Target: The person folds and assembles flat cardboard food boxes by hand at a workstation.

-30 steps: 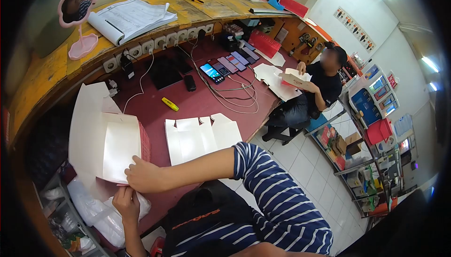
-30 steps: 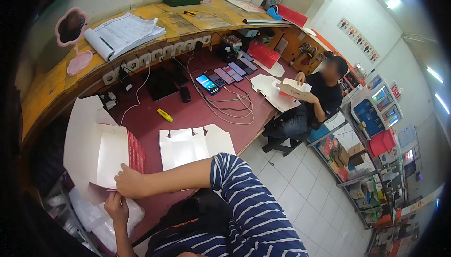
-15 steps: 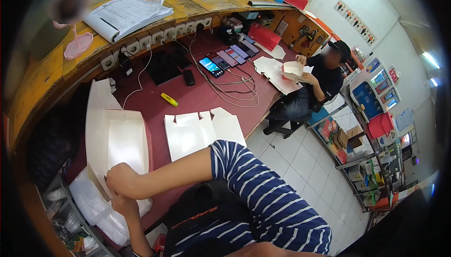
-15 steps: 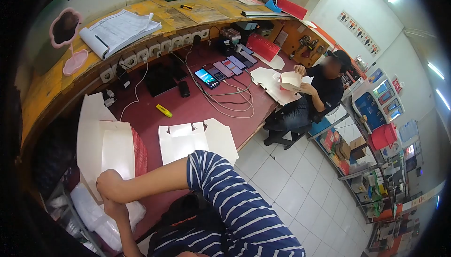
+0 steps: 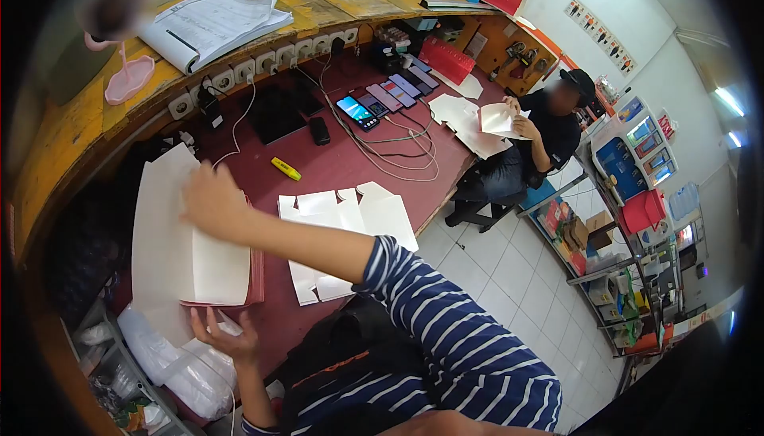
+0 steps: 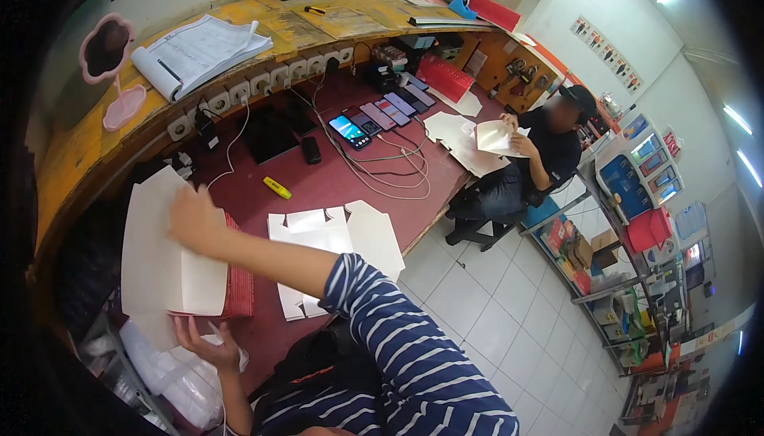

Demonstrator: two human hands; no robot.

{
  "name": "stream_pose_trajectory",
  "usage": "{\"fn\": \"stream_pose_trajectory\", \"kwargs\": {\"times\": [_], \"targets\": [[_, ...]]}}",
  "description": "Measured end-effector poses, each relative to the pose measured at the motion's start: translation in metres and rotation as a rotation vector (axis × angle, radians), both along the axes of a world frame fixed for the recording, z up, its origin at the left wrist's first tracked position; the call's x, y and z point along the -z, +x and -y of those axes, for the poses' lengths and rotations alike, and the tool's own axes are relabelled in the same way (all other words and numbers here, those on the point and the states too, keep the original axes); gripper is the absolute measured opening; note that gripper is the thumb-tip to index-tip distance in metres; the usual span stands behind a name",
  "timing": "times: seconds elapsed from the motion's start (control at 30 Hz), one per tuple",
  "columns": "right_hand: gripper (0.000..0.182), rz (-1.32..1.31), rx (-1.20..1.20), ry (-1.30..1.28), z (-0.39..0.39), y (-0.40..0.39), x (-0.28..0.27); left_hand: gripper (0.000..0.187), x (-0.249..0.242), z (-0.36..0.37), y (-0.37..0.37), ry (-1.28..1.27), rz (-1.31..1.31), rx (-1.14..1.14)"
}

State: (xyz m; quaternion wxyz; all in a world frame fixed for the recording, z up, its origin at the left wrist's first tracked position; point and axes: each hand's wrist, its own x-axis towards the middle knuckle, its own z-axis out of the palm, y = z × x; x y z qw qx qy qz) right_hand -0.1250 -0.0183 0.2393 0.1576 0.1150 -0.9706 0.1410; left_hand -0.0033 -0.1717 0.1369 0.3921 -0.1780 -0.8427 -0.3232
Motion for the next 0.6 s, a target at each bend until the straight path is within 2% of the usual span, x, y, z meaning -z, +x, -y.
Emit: {"fn": "stream_pose_trajectory", "kwargs": {"times": [0.03, 0.07, 0.13, 0.2, 0.27, 0.47, 0.53, 0.6], "targets": [[0.048, -0.238, 0.126, 0.052, -0.012, -0.007, -0.002, 0.048, -0.003, -0.007, -0.005, -0.070, -0.051, 0.023], [0.048, -0.240, 0.129, 0.050, -0.016, -0.014, 0.000, 0.054, -0.003, -0.013, -0.010, -0.140, -0.105, 0.047], [0.049, 0.240, 0.069, -0.196, -0.020, -0.030, 0.003, 0.059, 0.003, -0.019, -0.019, -0.171, -0.119, 0.009], [0.050, 0.192, 0.055, -0.165, -0.026, -0.042, 0.008, 0.064, 0.006, -0.020, -0.029, -0.198, -0.126, -0.033], [0.050, 0.153, 0.037, -0.137, -0.031, -0.046, 0.015, 0.062, 0.008, -0.017, -0.036, -0.042, -0.247, 0.088], [0.042, 0.091, 0.038, -0.224, -0.038, -0.040, 0.016, 0.055, 0.020, -0.015, -0.041, -0.031, -0.355, 0.131], [0.037, -0.137, 0.133, -0.553, -0.046, -0.025, 0.013, 0.055, 0.017, -0.015, -0.039, -0.021, -0.330, 0.118], [0.032, -0.170, 0.136, -0.848, -0.065, 0.003, 0.017, 0.054, 0.009, -0.018, -0.027, -0.010, -0.295, 0.095]]}}
